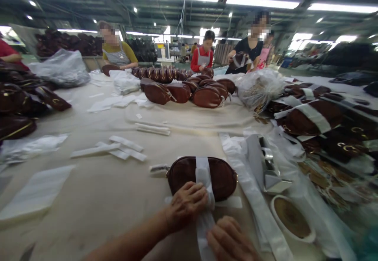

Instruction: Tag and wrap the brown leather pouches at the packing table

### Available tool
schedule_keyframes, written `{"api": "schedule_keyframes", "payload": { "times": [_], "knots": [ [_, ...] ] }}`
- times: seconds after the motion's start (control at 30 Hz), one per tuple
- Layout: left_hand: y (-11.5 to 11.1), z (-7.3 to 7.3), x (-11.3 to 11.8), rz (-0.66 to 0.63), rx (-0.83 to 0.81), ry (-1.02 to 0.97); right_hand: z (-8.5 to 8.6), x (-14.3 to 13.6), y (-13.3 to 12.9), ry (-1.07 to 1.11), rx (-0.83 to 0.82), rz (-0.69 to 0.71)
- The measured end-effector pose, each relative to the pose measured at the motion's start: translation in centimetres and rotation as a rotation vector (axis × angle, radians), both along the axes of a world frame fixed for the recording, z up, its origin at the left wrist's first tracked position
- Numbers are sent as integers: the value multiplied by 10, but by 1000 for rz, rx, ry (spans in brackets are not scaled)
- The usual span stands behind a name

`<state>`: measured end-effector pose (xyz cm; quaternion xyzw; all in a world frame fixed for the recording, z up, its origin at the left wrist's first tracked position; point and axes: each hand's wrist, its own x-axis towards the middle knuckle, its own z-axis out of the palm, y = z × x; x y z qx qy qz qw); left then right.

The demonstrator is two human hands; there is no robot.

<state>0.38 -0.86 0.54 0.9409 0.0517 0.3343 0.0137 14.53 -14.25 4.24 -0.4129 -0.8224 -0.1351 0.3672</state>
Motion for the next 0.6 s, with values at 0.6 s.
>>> {"api": "schedule_keyframes", "payload": {
  "times": [0.6],
  "knots": [
    [13,13,-15,-139,-455,138,6,36,103,311,-363,0]
  ]
}}
